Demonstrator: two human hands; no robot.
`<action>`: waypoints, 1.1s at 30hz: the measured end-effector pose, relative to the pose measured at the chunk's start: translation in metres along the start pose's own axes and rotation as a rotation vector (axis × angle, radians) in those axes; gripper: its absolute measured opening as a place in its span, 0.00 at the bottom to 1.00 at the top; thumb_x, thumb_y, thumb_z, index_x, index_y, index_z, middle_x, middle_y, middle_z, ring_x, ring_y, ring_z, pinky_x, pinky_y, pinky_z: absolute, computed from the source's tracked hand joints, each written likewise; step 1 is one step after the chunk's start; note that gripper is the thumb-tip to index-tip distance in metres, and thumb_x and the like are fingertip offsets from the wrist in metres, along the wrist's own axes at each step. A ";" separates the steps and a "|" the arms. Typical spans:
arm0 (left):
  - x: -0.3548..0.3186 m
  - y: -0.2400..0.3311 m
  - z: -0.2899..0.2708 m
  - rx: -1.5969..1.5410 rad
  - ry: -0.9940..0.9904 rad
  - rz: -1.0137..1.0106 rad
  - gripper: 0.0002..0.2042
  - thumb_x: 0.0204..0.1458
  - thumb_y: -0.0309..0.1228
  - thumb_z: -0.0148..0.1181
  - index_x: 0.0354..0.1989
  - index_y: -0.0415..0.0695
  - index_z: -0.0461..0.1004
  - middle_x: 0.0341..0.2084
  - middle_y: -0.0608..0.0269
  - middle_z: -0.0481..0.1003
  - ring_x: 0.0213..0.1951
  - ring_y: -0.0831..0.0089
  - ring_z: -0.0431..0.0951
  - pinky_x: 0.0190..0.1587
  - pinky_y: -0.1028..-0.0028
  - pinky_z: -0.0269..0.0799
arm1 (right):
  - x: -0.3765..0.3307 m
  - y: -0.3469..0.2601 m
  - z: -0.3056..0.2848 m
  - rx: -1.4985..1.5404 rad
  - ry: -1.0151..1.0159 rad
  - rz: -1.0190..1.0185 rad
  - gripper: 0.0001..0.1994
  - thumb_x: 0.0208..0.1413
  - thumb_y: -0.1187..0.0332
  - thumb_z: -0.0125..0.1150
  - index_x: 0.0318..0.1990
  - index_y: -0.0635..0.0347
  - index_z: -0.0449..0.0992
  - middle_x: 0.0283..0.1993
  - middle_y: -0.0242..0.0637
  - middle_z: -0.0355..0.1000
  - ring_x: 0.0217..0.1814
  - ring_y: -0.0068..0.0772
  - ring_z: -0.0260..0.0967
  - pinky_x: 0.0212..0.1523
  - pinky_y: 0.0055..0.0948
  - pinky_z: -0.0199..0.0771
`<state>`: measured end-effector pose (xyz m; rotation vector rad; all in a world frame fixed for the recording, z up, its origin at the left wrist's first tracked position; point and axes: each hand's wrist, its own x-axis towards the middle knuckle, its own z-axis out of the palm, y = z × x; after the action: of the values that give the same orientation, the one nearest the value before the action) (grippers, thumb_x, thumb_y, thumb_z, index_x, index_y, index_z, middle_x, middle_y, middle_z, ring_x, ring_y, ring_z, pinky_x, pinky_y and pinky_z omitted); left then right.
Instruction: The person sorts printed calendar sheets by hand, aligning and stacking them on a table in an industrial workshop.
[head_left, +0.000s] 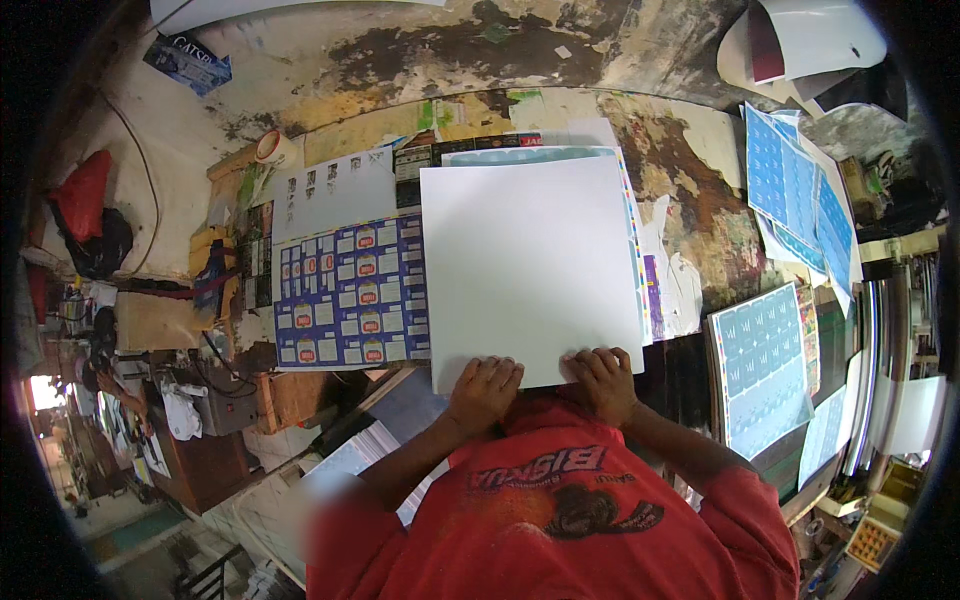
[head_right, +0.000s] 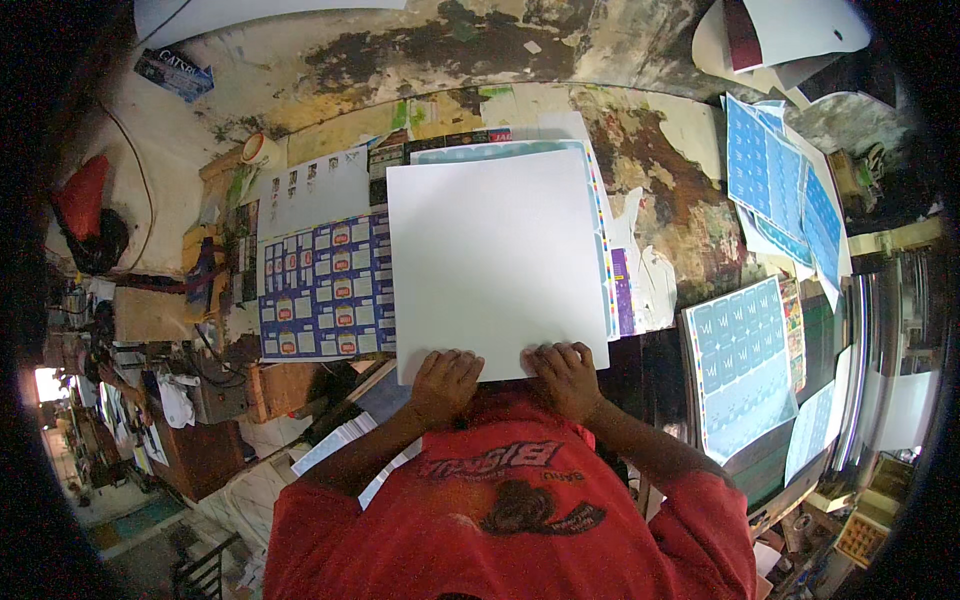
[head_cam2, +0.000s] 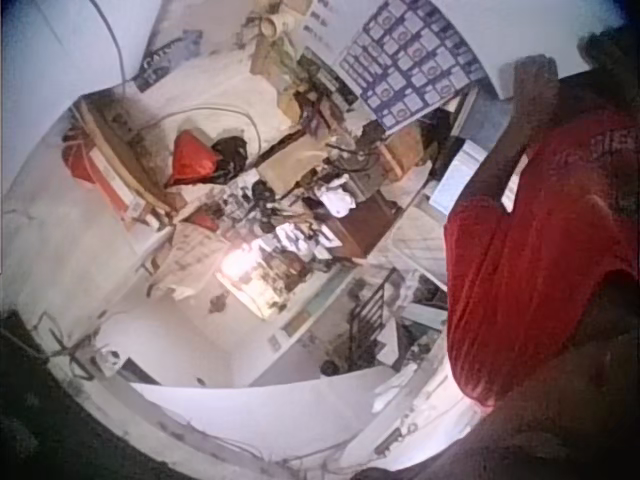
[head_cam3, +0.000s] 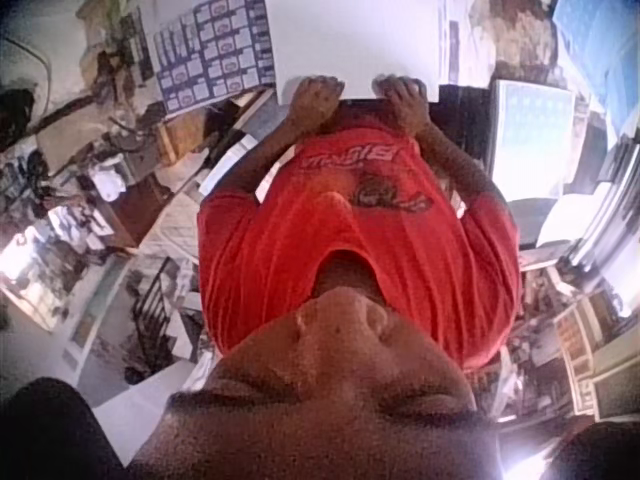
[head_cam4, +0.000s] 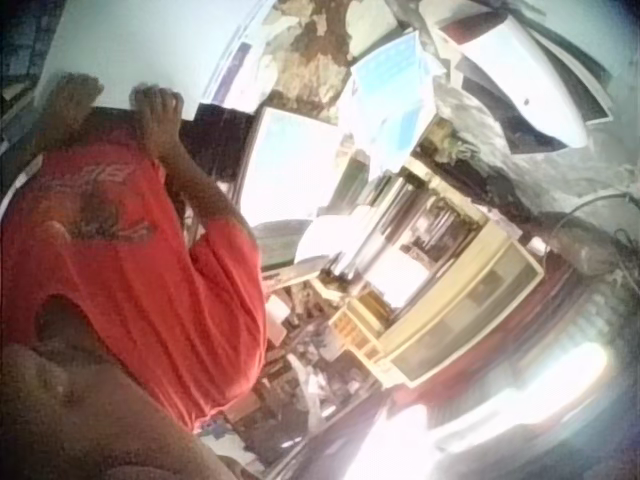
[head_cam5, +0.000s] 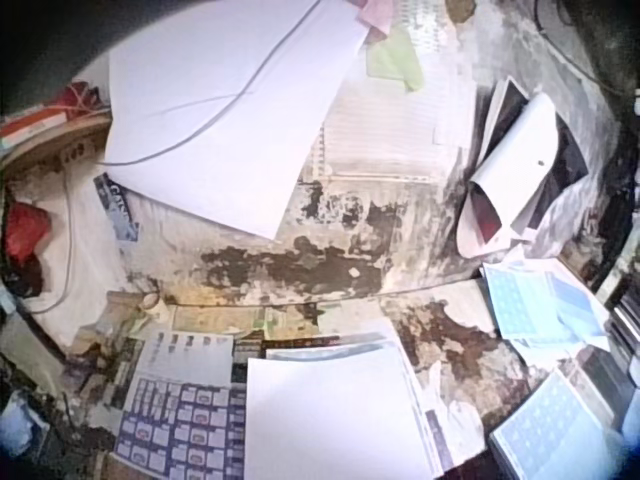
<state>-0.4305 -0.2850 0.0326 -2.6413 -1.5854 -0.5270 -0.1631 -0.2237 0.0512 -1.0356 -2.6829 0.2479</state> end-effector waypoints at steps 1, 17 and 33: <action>0.002 0.000 -0.006 0.002 0.021 -0.004 0.18 0.49 0.34 0.61 0.49 0.44 0.77 0.46 0.59 0.76 0.48 0.62 0.76 0.52 0.56 0.68 | 0.000 -0.002 -0.003 -0.005 0.004 0.020 0.25 0.50 0.57 0.65 0.57 0.51 0.73 0.53 0.36 0.70 0.56 0.39 0.66 0.57 0.48 0.61; 0.202 -0.150 -0.063 -0.171 -0.222 -0.326 0.31 0.64 0.55 0.43 0.21 0.42 0.78 0.16 0.48 0.75 0.21 0.47 0.77 0.30 0.51 0.73 | 0.238 0.096 -0.087 -0.003 -0.251 0.178 0.31 0.63 0.38 0.42 0.30 0.57 0.79 0.22 0.47 0.75 0.28 0.53 0.77 0.32 0.49 0.77; 0.116 -0.088 -0.020 -0.239 -0.510 -0.333 0.26 0.59 0.57 0.51 0.21 0.47 0.75 0.17 0.61 0.74 0.23 0.62 0.77 0.31 0.60 0.68 | 0.147 0.062 -0.030 0.138 -0.239 0.118 0.25 0.53 0.41 0.63 0.19 0.52 0.72 0.20 0.33 0.69 0.23 0.37 0.71 0.24 0.38 0.70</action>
<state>-0.4617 -0.1474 0.0713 -2.8550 -2.2565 -0.0333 -0.2199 -0.0765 0.0901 -1.1896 -2.7647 0.6064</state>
